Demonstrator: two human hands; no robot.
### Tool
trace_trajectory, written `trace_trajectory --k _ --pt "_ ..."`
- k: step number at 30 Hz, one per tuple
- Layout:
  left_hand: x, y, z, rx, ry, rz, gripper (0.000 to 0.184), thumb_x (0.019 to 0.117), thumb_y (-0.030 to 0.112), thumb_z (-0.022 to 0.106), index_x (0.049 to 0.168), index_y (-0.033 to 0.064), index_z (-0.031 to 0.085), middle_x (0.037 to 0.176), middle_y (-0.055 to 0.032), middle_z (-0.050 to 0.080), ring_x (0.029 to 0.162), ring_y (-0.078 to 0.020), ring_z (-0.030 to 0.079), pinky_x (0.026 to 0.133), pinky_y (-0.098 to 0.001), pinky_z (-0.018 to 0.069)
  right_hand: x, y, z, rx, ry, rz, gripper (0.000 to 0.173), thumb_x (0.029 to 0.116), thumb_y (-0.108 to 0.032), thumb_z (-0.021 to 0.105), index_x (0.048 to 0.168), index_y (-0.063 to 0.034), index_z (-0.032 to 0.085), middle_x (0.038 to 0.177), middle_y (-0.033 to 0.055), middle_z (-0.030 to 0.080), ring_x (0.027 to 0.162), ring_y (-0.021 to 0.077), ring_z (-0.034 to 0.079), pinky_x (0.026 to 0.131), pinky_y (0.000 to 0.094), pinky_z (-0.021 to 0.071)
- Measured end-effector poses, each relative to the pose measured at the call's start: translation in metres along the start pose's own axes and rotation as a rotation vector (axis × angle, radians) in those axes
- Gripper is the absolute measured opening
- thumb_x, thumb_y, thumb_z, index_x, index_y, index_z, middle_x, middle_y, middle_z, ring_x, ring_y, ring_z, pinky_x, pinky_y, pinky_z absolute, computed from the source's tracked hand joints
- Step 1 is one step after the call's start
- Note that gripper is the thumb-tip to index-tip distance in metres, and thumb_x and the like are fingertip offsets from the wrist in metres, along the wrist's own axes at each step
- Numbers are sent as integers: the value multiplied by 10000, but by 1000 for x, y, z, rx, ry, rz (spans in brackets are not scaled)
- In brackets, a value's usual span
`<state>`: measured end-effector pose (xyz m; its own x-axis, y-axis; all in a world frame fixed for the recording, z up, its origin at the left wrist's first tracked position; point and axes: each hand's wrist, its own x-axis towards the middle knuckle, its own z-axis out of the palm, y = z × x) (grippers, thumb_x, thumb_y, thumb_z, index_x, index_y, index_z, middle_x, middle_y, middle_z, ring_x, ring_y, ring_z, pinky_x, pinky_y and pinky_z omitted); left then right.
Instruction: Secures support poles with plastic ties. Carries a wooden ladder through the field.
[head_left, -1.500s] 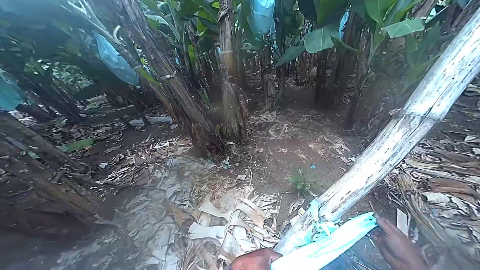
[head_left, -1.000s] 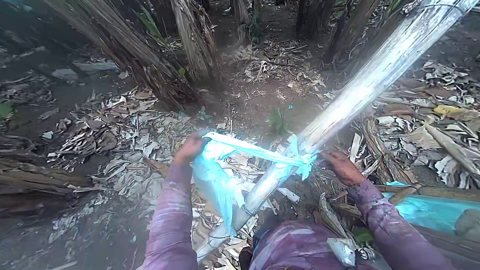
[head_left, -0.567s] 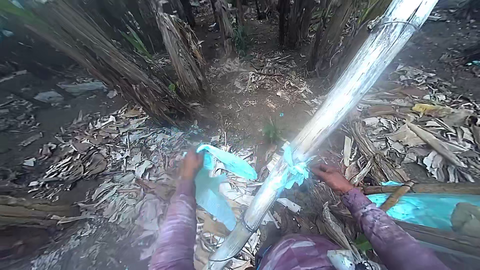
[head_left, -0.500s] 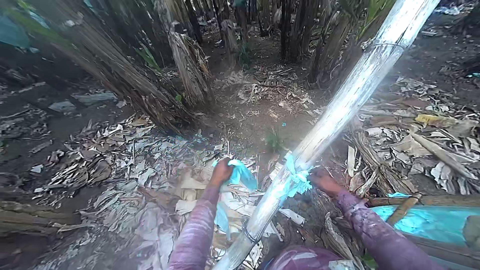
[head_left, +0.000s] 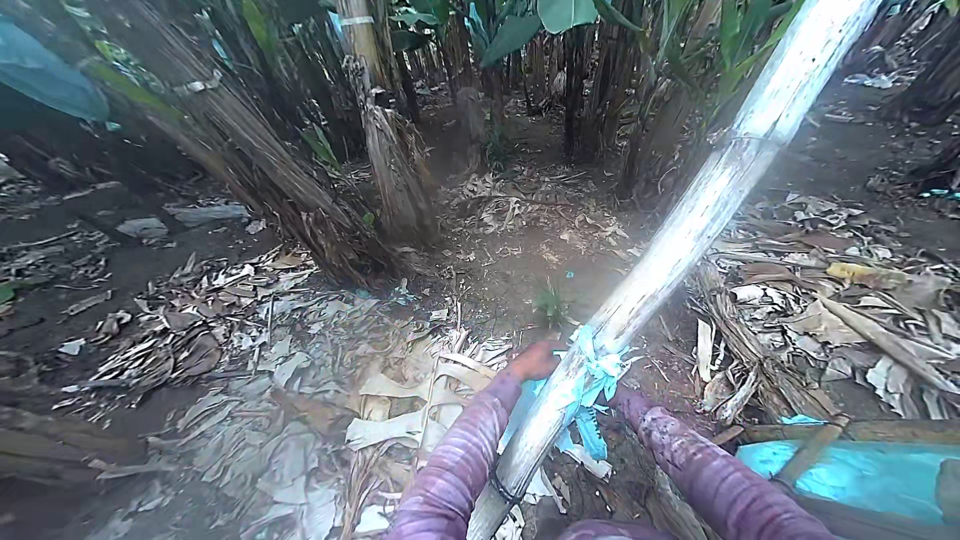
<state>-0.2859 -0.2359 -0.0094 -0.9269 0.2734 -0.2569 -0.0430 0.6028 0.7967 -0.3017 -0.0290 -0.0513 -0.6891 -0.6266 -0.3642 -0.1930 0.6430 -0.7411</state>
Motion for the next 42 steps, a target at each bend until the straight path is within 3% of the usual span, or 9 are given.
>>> trace_trajectory --k 7,14,19,23,27,32,36,39,42 --pt "-10 6 -23 351 -121 -33 325 948 219 705 1208 24 697 1184 -217 690 1140 -380 647 1011 -598 472 -19 -7 -11 349 146 -4 458 980 -31 631 1403 83 498 1334 196 610 1227 141 589 1080 282 460" --pt "-33 20 -22 807 -188 -353 302 911 161 663 1177 18 680 1222 -253 656 1161 -463 618 894 -673 495 -28 -2 -21 -18 16 -10 488 999 -199 644 1408 46 534 1388 225 596 1329 281 553 1164 428 394" --pt "-63 -12 -50 646 52 -251 329 949 222 606 1204 30 684 1280 -207 649 1260 -402 573 1041 -603 447 -41 1 -28 236 -97 8 445 928 -226 765 1303 -29 627 1229 127 689 1148 172 655 1049 388 510" --pt "-119 -11 -52 211 84 -132 281 991 186 599 1168 -27 649 1062 -230 681 1008 -361 666 929 -574 507 -68 13 -24 434 -17 33 435 990 -157 665 1382 -10 546 1241 174 662 1074 214 666 970 407 543" --pt "-175 11 -15 -268 113 -149 266 998 184 598 1214 34 636 1021 -115 701 874 -196 690 830 -433 580 -98 16 -15 598 278 -107 322 990 -95 589 1304 -27 589 995 43 674 814 80 636 770 270 556" --pt "-180 50 77 -727 165 -87 367 994 109 575 1337 -3 511 1141 -136 664 955 -186 687 870 -405 593 -105 -19 -1 328 -26 -109 265 1064 -178 511 1184 -42 704 1039 86 717 920 137 666 871 373 545" --pt "-152 71 124 -335 179 -18 579 1014 140 559 1500 -92 346 1250 -285 640 1148 -340 667 1018 -505 529 -87 -50 5 523 -165 -23 548 1115 -398 301 1227 17 643 1075 89 711 994 107 678 934 348 564" --pt "-142 72 148 19 35 11 489 1016 168 561 1359 -170 478 1270 -318 617 1223 -406 617 1067 -514 480 -82 -51 6 583 -239 66 254 1058 -227 561 1146 -8 652 965 36 705 865 68 676 841 286 576" --pt "-141 69 155 118 -112 77 460 987 253 625 1238 -131 589 1267 -305 608 1252 -419 576 1077 -506 462 -82 -42 5 597 -258 97 189 1026 -126 607 1161 -3 658 960 66 716 823 96 681 796 287 579"
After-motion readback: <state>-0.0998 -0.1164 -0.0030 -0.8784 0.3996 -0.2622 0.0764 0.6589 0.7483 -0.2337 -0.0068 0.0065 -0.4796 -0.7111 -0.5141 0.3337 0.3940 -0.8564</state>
